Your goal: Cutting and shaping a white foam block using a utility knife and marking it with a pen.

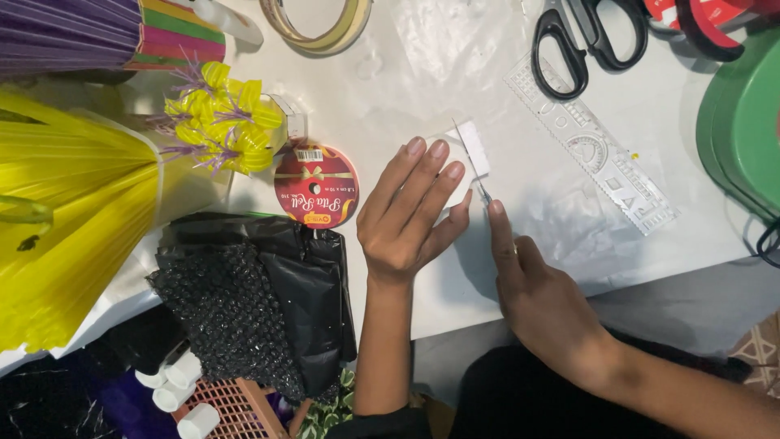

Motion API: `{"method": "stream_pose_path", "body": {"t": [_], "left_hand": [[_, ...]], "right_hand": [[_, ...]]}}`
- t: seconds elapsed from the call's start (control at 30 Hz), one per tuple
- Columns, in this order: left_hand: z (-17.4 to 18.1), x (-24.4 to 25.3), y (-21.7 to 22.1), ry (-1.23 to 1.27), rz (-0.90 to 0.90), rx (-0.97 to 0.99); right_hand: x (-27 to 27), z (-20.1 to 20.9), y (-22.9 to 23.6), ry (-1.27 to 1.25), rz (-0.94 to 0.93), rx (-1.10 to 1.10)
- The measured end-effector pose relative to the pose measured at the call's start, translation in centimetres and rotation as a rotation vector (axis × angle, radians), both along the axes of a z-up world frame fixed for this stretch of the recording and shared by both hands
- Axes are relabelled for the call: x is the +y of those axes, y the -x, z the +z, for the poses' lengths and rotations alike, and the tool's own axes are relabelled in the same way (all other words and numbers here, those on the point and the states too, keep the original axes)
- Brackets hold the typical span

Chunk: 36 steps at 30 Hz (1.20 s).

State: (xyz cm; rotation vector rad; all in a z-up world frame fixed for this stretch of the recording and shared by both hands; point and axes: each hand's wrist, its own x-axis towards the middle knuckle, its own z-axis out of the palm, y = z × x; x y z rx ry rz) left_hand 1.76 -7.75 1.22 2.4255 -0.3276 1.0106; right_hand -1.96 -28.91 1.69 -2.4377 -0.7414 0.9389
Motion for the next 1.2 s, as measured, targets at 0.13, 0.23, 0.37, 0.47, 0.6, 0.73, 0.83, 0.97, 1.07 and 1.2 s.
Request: {"method": "stream_pose_path", "body": {"t": [0.13, 0.23, 0.37, 0.47, 0.6, 0.73, 0.83, 0.97, 1.07, 1.2], "left_hand": [[-0.3, 0.1, 0.0, 0.035, 0.000, 0.021], [-0.6, 0.1, 0.0, 0.049, -0.005, 0.044], [-0.9, 0.2, 0.1, 0.041, 0.007, 0.056], [-1.2, 0.1, 0.1, 0.052, 0.004, 0.052], [-1.0, 0.1, 0.0, 0.084, -0.019, 0.051], [-0.9, -0.2, -0.1, 0.081, 0.002, 0.031], [-0.8, -0.3, -0.3, 0.072, 0.002, 0.002], [-0.4, -0.5, -0.1, 0.046, -0.004, -0.017], [0.0, -0.7, -0.1, 0.023, -0.007, -0.023], [-0.1, -0.6, 0.1, 0.019, -0.004, -0.029]], "right_hand": [[0.4, -0.6, -0.1, -0.045, -0.013, -0.204], [0.8, -0.2, -0.9, 0.103, -0.071, 0.194], [0.7, -0.7, -0.9, 0.010, -0.032, -0.025], [0.7, -0.7, -1.3, -0.016, 0.007, -0.060], [0.9, -0.5, -1.5, 0.030, 0.009, -0.013], [0.8, -0.4, -1.4, -0.005, 0.049, -0.166], [0.6, 0.1, -1.7, 0.016, 0.060, -0.037], [0.2, 0.7, -1.4, -0.014, 0.050, -0.091], [0.3, 1.9, -1.7, 0.013, 0.044, -0.012], [0.4, 2.6, -1.4, 0.035, 0.076, -0.058]]}}
